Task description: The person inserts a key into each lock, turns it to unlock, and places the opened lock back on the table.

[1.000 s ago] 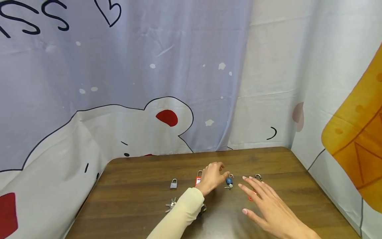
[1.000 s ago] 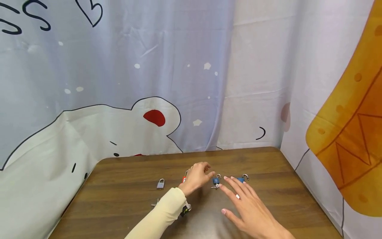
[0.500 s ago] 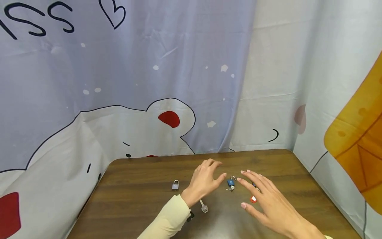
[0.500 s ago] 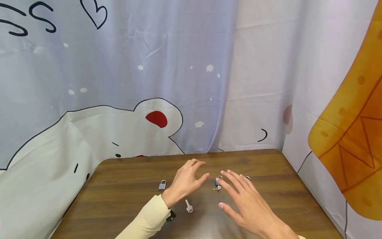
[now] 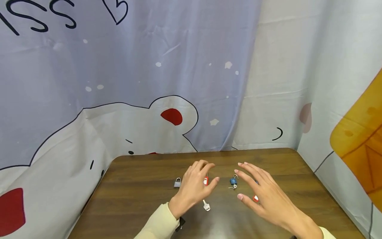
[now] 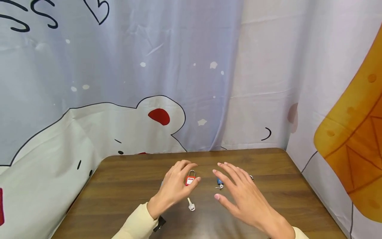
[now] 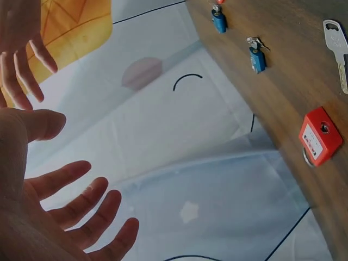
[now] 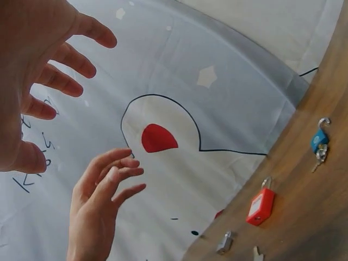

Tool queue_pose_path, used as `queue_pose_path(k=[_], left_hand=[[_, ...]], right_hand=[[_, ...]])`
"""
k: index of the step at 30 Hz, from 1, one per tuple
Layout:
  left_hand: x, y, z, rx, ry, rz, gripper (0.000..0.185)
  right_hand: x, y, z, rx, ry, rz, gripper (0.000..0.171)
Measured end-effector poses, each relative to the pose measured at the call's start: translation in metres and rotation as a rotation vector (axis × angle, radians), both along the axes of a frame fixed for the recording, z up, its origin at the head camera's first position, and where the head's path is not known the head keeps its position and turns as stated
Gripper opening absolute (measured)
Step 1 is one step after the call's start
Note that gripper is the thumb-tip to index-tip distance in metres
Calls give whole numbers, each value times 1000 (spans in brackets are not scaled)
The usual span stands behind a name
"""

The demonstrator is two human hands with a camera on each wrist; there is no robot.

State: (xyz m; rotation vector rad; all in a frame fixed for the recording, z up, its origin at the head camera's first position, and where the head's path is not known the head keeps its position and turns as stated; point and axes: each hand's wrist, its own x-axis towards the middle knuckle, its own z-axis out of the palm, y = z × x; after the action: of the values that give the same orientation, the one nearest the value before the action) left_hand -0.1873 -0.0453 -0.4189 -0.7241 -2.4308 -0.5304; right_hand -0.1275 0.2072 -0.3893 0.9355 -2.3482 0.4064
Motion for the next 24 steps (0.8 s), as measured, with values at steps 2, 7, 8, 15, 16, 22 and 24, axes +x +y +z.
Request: queue_pose_path(k=[2, 7, 8, 15, 16, 22, 24], left_hand=[[3, -3, 1, 2, 17, 1, 41], [12, -13, 3, 8, 53, 29, 40], [13, -15, 4, 10, 56, 36, 41], [22, -31, 10, 20, 59, 71, 46], [23, -33, 10, 20, 59, 79, 47], [28, -45, 9, 11, 53, 98, 51], [29, -49, 7, 1, 43, 102, 52]], right_hand=[[-1, 0, 3, -7, -10, -8, 67], [-7, -4, 6, -21, -5, -10, 67], [-8, -5, 6, -23, -12, -11, 67], [-25, -11, 3, -39, -62, 0, 67], [-27, -12, 2, -38, -67, 2, 67], [-37, -19, -4, -25, -95, -6, 63], [-39, -23, -9, -22, -94, -6, 62]])
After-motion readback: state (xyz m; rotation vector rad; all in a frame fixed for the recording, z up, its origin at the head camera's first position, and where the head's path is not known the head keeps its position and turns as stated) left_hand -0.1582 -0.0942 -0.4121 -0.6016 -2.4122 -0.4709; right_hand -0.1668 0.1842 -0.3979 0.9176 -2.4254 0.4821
